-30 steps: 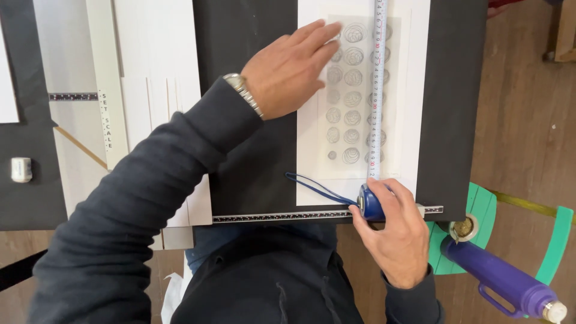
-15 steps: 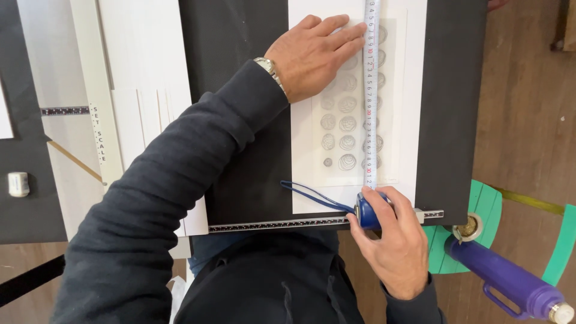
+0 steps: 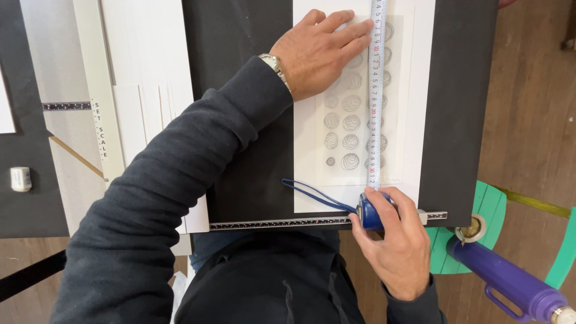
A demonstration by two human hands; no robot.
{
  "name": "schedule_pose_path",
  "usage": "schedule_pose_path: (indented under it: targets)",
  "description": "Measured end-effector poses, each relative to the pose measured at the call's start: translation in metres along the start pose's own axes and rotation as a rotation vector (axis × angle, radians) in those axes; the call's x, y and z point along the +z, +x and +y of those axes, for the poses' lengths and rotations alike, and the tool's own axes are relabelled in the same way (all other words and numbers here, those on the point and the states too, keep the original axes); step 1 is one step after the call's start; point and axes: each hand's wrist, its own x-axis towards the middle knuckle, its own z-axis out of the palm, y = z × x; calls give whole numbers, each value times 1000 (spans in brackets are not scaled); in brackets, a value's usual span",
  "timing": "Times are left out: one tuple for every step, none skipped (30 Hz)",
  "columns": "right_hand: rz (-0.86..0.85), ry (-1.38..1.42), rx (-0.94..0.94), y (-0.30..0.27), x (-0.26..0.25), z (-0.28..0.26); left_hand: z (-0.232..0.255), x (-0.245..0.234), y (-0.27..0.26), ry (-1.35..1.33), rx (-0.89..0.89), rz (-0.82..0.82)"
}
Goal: Measuring artwork and using a professional mat cutter to prepare a mat board for framing.
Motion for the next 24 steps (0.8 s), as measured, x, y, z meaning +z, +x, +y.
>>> schedule_pose_path:
  targets:
    - [-1, 0, 0, 0, 0, 1, 0, 0, 0, -1, 0, 0]
    - [-5, 1, 7, 0, 1, 1, 0, 0, 1, 8, 4, 0]
    - [-8, 3, 14, -1, 1, 2, 0, -1, 1, 16, 8, 0]
    - [-8, 3, 14, -1, 1, 2, 0, -1, 1, 16, 9, 0]
    - [-6, 0, 9, -1, 1, 3, 1, -1, 1, 19, 10, 1]
    - [-5, -1, 4, -2, 1, 3, 1, -2, 1, 21, 10, 2]
    - [-5, -2, 4, -2, 2, 3, 1, -2, 2, 21, 9, 2]
    - [-4, -8, 0, -3, 2, 3, 2, -1, 2, 28, 10, 2]
    - [-3, -15, -3, -3, 2, 4, 2, -1, 2, 36, 10, 2]
    - [-4, -15, -3, -3, 2, 4, 2, -1, 2, 35, 10, 1]
    - [-2, -18, -4, -3, 2, 3, 2, 0, 2, 36, 10, 0]
    - [2, -22, -6, -3, 2, 3, 2, 1, 2, 38, 11, 0]
    - [1, -22, -6, -3, 2, 3, 1, 1, 2, 38, 11, -1]
    - [2, -21, -6, -3, 2, 3, 0, 1, 2, 39, 20, 6]
    - [3, -21, -6, -3, 2, 3, 0, 1, 2, 40, 28, 13]
    - [3, -21, -5, -3, 2, 4, 0, 2, 1, 40, 28, 12]
    - [1, -20, -1, -4, 3, 4, -1, 3, 1, 47, 36, 20]
    - [-1, -20, 3, -3, 3, 4, -1, 3, 1, 54, 44, 30]
    - [-1, -20, 3, -4, 3, 4, -1, 2, 1, 54, 44, 29]
    - [3, -19, 2, -4, 3, 4, -1, 1, 0, 51, 45, 32]
    - [7, -18, 1, -4, 3, 3, -1, 0, -1, 47, 46, 35]
    - [8, -18, 1, -4, 4, 3, -2, -1, 0, 48, 46, 35]
    - [8, -14, 1, -3, 4, 3, -3, -3, 0, 40, 51, 28]
    - [8, -11, 4, -4, 4, 3, -3, -4, 1, 30, 57, 19]
